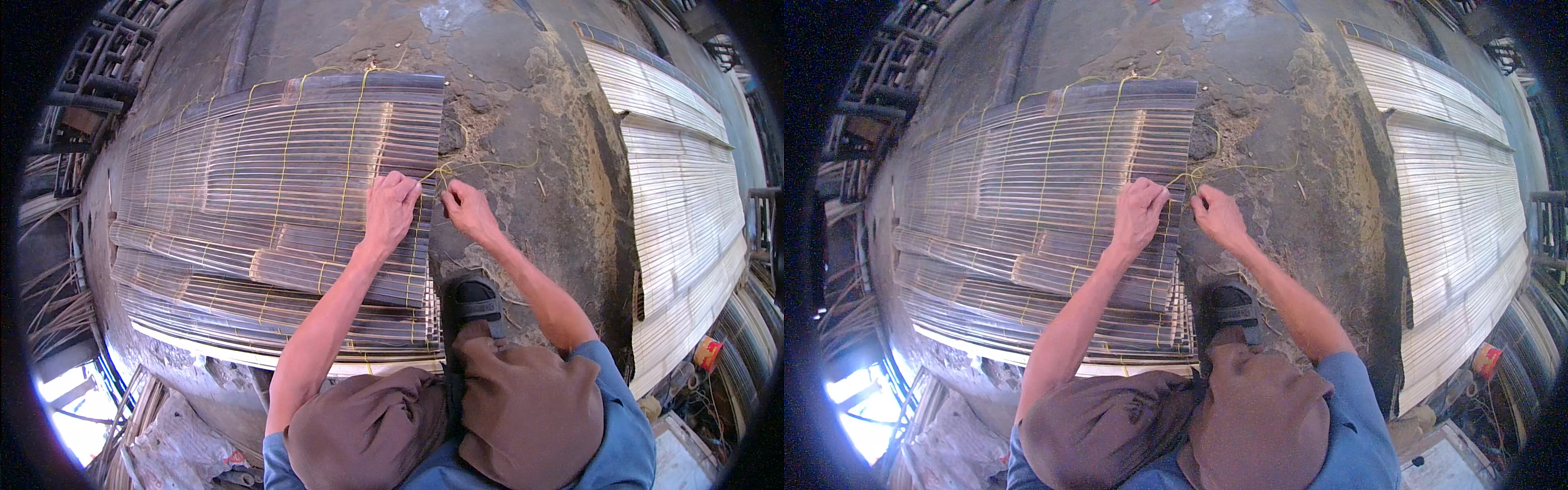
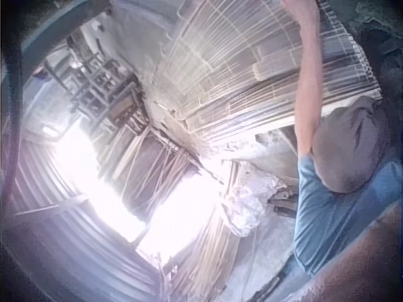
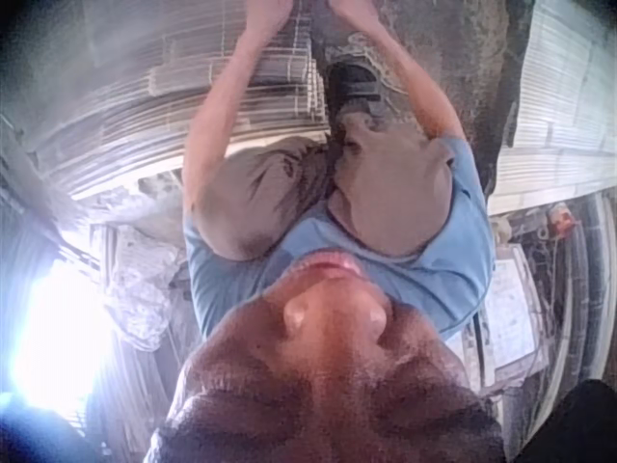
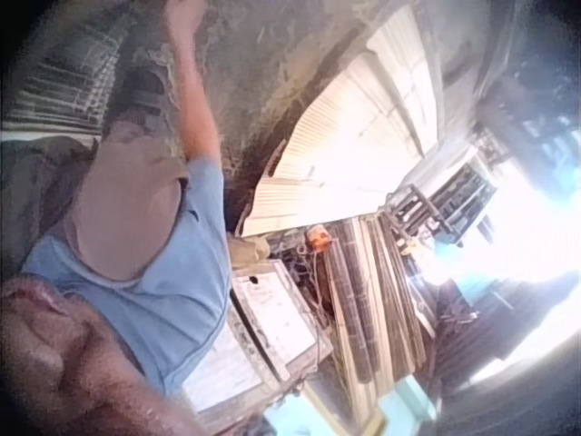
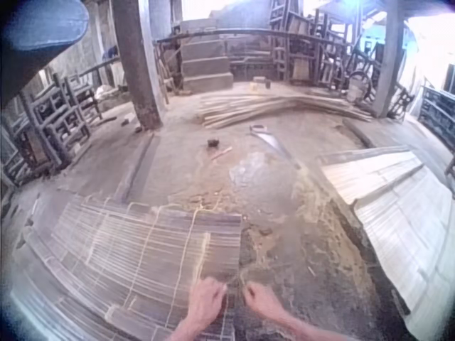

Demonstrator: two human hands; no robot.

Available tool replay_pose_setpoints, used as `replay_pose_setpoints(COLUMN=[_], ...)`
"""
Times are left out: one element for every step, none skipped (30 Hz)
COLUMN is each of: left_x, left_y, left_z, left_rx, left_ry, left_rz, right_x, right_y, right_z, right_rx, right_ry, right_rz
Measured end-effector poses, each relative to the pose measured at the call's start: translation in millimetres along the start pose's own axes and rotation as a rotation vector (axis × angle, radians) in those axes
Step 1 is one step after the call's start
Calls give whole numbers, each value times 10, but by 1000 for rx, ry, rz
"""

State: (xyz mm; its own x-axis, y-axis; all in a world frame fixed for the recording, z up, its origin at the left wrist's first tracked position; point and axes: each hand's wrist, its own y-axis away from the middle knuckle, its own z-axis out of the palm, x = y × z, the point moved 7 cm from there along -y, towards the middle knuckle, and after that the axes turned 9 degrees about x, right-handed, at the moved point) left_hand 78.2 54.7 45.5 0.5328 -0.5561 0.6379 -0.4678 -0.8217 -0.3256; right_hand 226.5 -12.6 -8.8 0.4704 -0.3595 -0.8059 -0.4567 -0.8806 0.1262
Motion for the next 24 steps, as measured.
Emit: replay_pose_setpoints(left_x=[23, 49, 74, 102, 84, 62, 39, -36, -119, -221, -225, -245, -258, -263, -261, -259, -258, -258, -271, -290, -305, -327, -354, -337], left_y=[13, 19, 24, 24, 12, -5, -27, -63, -106, -116, -134, -147, -139, -135, -140, -128, -125, -121, -110, -107, -102, -95, -86, -93], left_z=[-25, -44, -65, -91, -68, -50, -21, 17, 53, 106, 107, 130, 148, 140, 142, 144, 156, 166, 173, 175, 186, 205, 223, 212], left_rx=[32, 60, 88, 128, 91, 65, 37, -1, -39, -105, -99, -120, -150, -145, -145, -149, -164, -173, -176, -168, -161, -158, -165, -138], left_ry=[-1, -20, -41, -60, -51, -37, -21, 7, 36, 51, 71, 78, 94, 109, 134, 163, 154, 145, 149, 138, 140, 148, 160, 119], left_rz=[23, 58, 93, 137, 128, 124, 120, 53, -15, -118, -95, -101, -113, -119, -124, -135, -139, -144, -158, -166, -174, -189, -210, -154], right_x=[48, 132, 79, 54, 9, -45, -115, -221, -304, -414, -524, -598, -752, -863, -986, -910, -862, -826, -710, -588, -418, -461, -465, -475], right_y=[27, 46, 8, -40, -106, -181, -245, -307, -376, -422, -476, -521, -556, -580, -556, -603, -613, -614, -583, -530, -475, -408, -369, -326], right_z=[24, 80, 27, 6, -52, -48, -62, -84, -83, -97, -114, -140, -138, -143, -197, -166, -162, -167, -138, -123, -74, -58, -31, 10], right_rx=[-7, -60, 25, 66, 135, 105, 103, 102, 79, 80, 75, 72, 65, 63, 74, 7, -50, -98, -147, -190, -221, -269, -308, -356], right_ry=[-50, -67, -137, -173, -219, -227, -246, -289, -244, -208, -183, -145, -148, -142, -180, -213, -290, -385, -398, -429, -413, -400, -345, -289], right_rz=[37, 141, 69, 57, 32, 19, 0, -50, -61, -108, -154, -171, -286, -372, -533, -392, -330, -299, -189, -90, 90, -50, -117, -172])
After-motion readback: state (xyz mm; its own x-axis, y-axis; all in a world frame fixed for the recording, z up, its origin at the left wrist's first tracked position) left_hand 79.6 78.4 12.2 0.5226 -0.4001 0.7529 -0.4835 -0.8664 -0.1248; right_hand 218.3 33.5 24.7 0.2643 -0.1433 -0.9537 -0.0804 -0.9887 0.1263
